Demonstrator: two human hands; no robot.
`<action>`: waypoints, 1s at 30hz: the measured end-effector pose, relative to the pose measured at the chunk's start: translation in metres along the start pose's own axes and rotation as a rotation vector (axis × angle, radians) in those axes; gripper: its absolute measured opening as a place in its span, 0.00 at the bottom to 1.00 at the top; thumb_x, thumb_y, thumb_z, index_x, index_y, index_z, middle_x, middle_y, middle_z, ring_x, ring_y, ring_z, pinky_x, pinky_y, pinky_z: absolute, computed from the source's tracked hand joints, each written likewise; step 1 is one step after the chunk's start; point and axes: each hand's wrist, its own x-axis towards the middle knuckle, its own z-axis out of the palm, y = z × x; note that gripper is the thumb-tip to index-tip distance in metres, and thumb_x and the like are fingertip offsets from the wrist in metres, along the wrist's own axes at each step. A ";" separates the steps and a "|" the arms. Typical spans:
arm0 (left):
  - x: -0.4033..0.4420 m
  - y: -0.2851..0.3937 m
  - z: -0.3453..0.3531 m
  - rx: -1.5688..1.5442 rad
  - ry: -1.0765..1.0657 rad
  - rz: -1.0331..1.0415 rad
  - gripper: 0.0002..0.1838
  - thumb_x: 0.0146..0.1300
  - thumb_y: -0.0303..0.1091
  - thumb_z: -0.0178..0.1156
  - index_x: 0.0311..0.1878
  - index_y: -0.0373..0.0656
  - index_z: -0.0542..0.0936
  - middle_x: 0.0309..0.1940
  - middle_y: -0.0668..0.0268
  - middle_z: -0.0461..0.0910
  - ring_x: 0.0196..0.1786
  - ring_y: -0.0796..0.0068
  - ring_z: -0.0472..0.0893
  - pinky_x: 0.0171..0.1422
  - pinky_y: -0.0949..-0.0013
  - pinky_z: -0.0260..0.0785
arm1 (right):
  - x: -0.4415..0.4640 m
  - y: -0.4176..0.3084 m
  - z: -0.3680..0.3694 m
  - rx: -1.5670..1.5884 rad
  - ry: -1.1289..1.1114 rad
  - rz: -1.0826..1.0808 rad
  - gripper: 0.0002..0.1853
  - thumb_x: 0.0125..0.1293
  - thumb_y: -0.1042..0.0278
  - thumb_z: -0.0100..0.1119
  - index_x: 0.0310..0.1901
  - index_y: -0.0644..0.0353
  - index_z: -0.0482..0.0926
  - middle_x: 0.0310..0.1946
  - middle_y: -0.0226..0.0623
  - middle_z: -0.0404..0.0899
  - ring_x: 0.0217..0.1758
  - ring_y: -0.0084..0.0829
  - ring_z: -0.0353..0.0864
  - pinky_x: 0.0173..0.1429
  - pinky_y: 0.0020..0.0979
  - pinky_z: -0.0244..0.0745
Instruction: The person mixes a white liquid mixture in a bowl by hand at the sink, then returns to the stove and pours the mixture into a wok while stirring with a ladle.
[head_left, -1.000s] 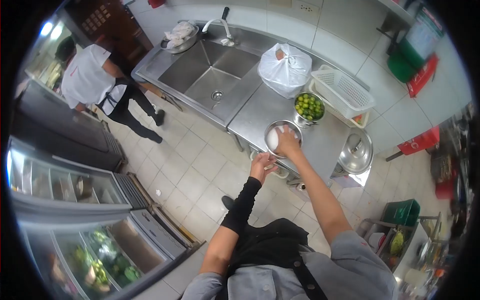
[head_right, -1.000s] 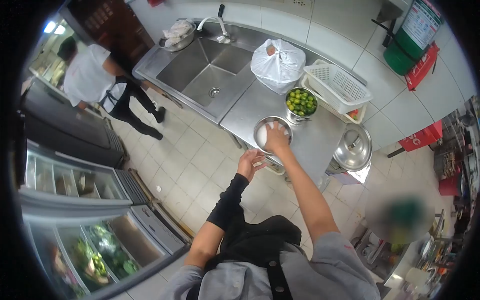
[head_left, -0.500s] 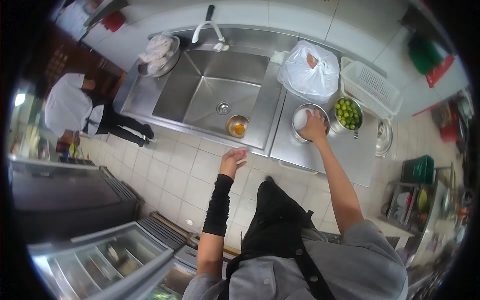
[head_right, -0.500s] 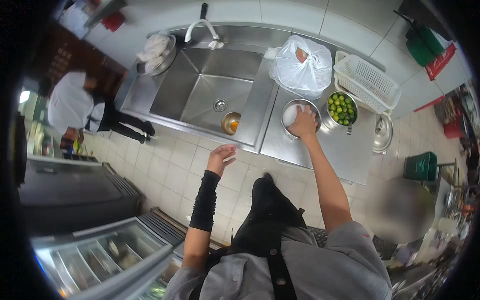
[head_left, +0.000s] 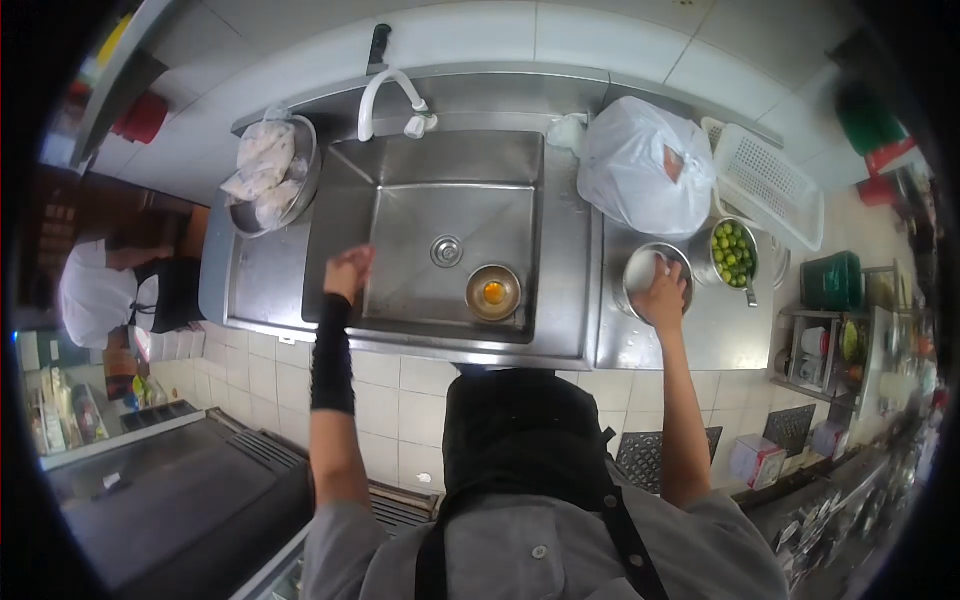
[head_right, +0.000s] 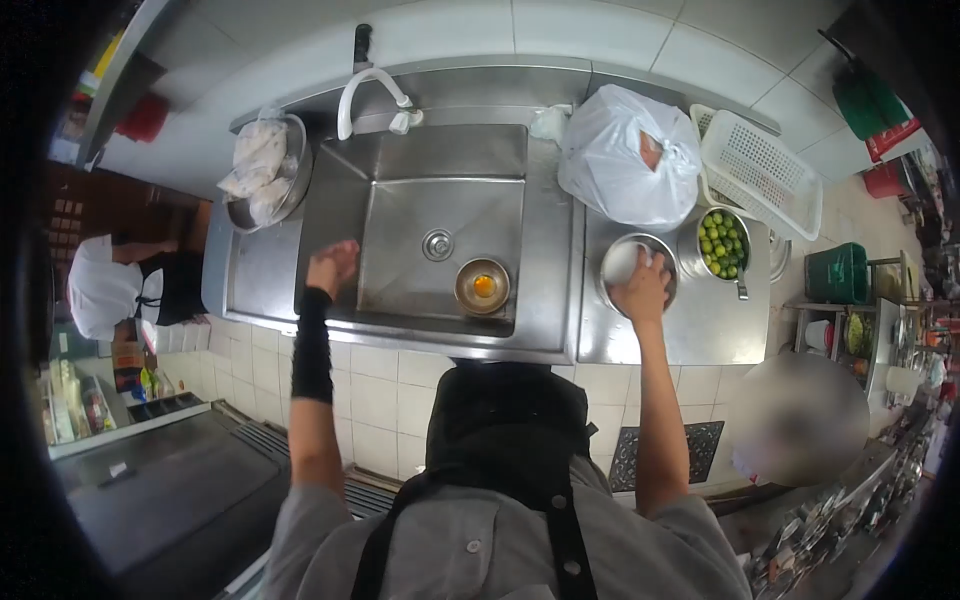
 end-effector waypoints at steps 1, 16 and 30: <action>0.038 0.023 -0.013 0.083 0.019 -0.062 0.21 0.66 0.42 0.62 0.59 0.43 0.78 0.52 0.69 0.82 0.54 0.74 0.80 0.56 0.64 0.71 | 0.000 -0.004 0.001 0.009 -0.006 0.034 0.46 0.45 0.63 0.70 0.69 0.53 0.61 0.63 0.50 0.60 0.63 0.65 0.63 0.60 0.61 0.68; 0.365 0.132 0.072 0.618 -0.436 0.084 0.28 0.62 0.49 0.67 0.54 0.32 0.79 0.43 0.62 0.84 0.42 0.72 0.83 0.50 0.72 0.78 | 0.014 0.005 0.045 -0.035 0.090 0.250 0.48 0.39 0.69 0.73 0.67 0.53 0.61 0.60 0.54 0.64 0.61 0.60 0.67 0.59 0.59 0.66; 0.364 0.120 0.059 -0.032 -0.754 -0.148 0.15 0.63 0.31 0.66 0.49 0.33 0.79 0.46 0.58 0.81 0.48 0.68 0.82 0.56 0.65 0.78 | 0.012 0.002 0.047 -0.052 0.107 0.271 0.45 0.43 0.65 0.72 0.66 0.54 0.62 0.61 0.55 0.63 0.63 0.61 0.65 0.63 0.57 0.64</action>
